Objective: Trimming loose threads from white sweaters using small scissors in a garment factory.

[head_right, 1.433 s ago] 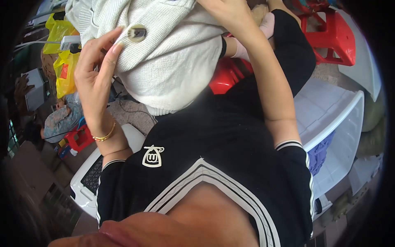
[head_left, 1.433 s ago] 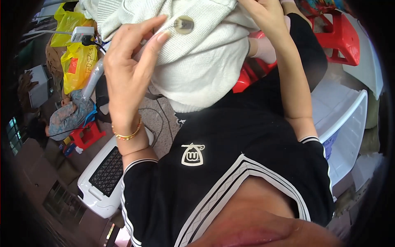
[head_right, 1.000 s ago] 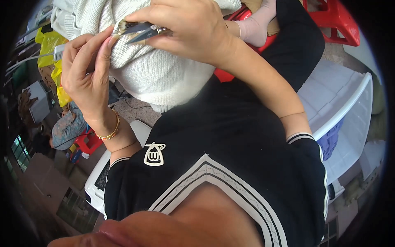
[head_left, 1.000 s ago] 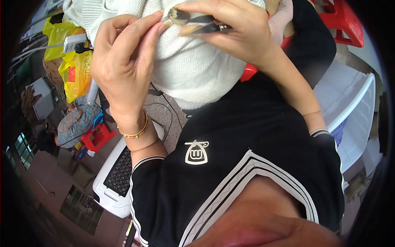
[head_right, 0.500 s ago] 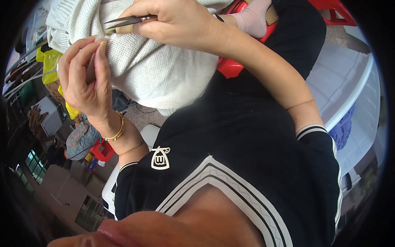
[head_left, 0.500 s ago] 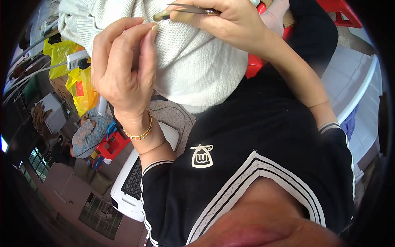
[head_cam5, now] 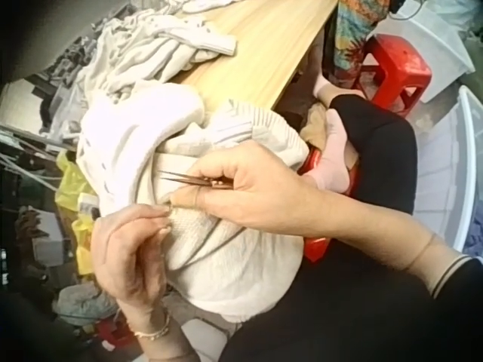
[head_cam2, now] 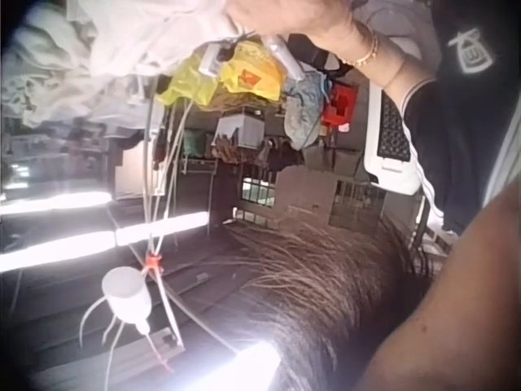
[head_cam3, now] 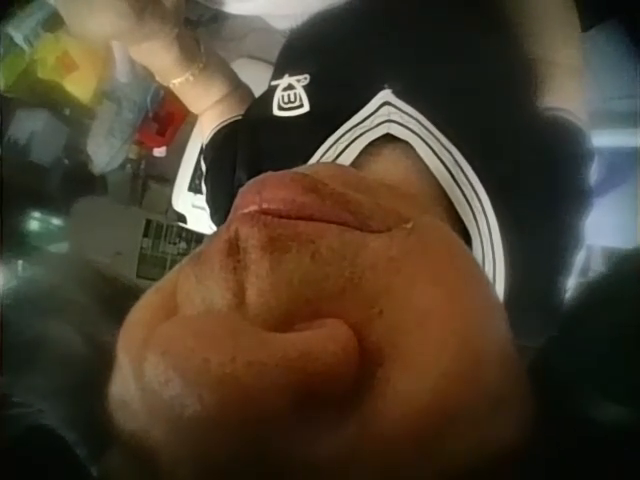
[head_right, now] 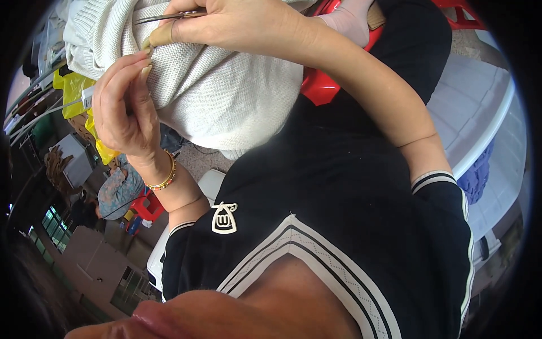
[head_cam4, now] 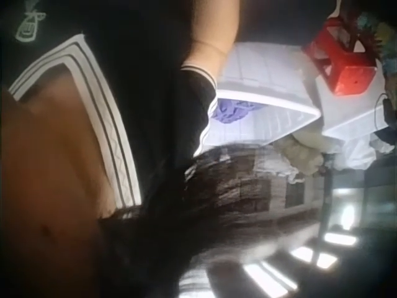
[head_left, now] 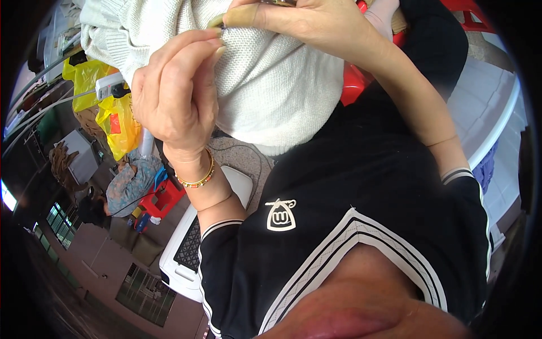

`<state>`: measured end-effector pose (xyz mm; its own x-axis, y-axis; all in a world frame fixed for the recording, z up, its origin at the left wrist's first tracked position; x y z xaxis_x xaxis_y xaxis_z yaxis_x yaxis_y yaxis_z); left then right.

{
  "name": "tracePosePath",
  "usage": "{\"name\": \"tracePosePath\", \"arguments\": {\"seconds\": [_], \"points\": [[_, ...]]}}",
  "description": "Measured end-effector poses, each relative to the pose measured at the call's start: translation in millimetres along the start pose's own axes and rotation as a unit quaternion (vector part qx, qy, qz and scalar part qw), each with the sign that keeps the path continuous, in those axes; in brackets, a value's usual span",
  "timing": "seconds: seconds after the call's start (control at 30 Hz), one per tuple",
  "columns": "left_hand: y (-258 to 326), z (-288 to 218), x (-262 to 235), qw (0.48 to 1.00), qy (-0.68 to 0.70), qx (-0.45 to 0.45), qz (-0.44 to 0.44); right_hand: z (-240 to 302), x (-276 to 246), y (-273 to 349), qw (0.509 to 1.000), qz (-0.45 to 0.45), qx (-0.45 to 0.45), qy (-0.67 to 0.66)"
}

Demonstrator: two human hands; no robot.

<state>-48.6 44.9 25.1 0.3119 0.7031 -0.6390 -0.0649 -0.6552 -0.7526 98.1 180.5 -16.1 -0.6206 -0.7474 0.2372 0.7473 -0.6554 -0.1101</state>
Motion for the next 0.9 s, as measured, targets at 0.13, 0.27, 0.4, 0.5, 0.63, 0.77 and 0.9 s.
{"name": "tracePosePath", "arguments": {"seconds": [0.13, 0.27, 0.4, 0.5, 0.63, 0.77, 0.9], "points": [[4.2, 1.3, 3.3, 0.998, 0.031, -0.045, -0.011, 2.0, -8.6, 0.6, 0.996, 0.042, -0.026, 0.077], [10.4, 5.1, 5.1, 0.997, 0.041, -0.063, -0.032, 12.2, -12.7, 16.9, 0.984, 0.009, -0.143, 0.108], [12.1, 4.6, 5.5, 0.996, 0.05, -0.069, -0.041, -21.9, -20.4, 7.9, 0.862, -0.007, -0.477, 0.173], [11.3, 8.7, 9.1, 0.995, 0.055, -0.064, -0.046, -36.6, -25.3, 12.2, 0.826, -0.043, -0.523, 0.208], [13.2, 7.7, 7.0, 0.994, 0.054, -0.078, -0.046, 12.5, -5.1, 34.7, 0.941, -0.063, -0.253, 0.214], [10.3, 6.4, 6.5, 0.994, 0.065, -0.067, -0.058, -1.9, -4.0, 17.3, 0.935, -0.03, -0.28, 0.215], [4.3, 4.0, 5.0, 0.997, 0.06, -0.033, -0.042, -23.4, -5.5, 4.8, 0.892, -0.045, -0.388, 0.23]]}}
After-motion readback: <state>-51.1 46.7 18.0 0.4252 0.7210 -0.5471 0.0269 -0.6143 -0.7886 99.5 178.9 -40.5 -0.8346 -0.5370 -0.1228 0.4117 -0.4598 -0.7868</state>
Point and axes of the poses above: each hand's wrist, its own y-axis away from the middle knuckle, its own x-axis out of the palm, z = x × y, the point moved 1 cm from there along -y, towards the middle knuckle, and after that the axes turned 10 degrees about -z, right-handed, at the moved point
